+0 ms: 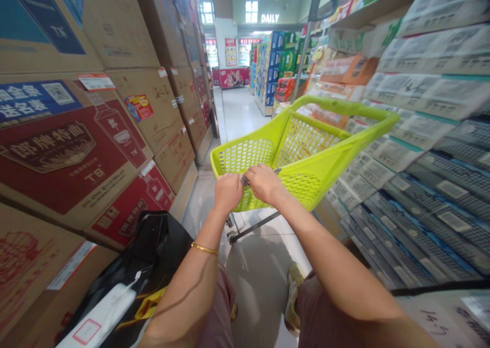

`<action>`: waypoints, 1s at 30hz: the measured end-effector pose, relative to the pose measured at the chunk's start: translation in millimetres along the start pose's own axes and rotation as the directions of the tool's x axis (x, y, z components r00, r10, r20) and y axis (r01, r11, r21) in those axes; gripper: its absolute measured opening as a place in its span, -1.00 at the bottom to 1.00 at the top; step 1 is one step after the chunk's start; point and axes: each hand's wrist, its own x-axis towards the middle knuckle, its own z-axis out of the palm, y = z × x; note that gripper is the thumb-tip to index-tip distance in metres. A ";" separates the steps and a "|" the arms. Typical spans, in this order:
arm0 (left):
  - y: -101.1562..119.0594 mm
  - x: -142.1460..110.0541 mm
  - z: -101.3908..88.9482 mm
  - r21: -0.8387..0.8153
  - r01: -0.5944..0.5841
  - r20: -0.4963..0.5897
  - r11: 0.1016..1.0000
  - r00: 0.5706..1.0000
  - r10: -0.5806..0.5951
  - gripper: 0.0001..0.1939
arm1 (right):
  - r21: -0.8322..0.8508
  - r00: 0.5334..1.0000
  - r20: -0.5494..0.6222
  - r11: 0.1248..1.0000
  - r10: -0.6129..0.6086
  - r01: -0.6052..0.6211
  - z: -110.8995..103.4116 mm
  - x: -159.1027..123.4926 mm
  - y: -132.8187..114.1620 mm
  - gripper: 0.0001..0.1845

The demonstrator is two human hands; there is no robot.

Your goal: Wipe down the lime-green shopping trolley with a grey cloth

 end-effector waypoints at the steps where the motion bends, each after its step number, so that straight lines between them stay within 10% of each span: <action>1: -0.5 -0.3 -0.8 -0.009 -0.004 0.005 1.000 1.000 0.004 -0.65 | -0.001 1.000 -0.009 1.000 0.006 -0.006 1.2 1.2 -4.4 -0.71; 16: -36.4 -1.7 5.6 -0.169 -0.216 -0.040 0.962 0.976 0.213 -0.53 | 0.195 0.997 -0.011 0.978 -0.080 0.080 -9.4 -10.5 25.6 -0.81; 30: -27.0 -1.3 12.5 -0.293 -0.202 -0.027 0.934 0.979 0.204 -0.56 | 0.057 0.988 -0.038 0.987 -0.151 0.153 10.1 -3.8 -12.8 -0.74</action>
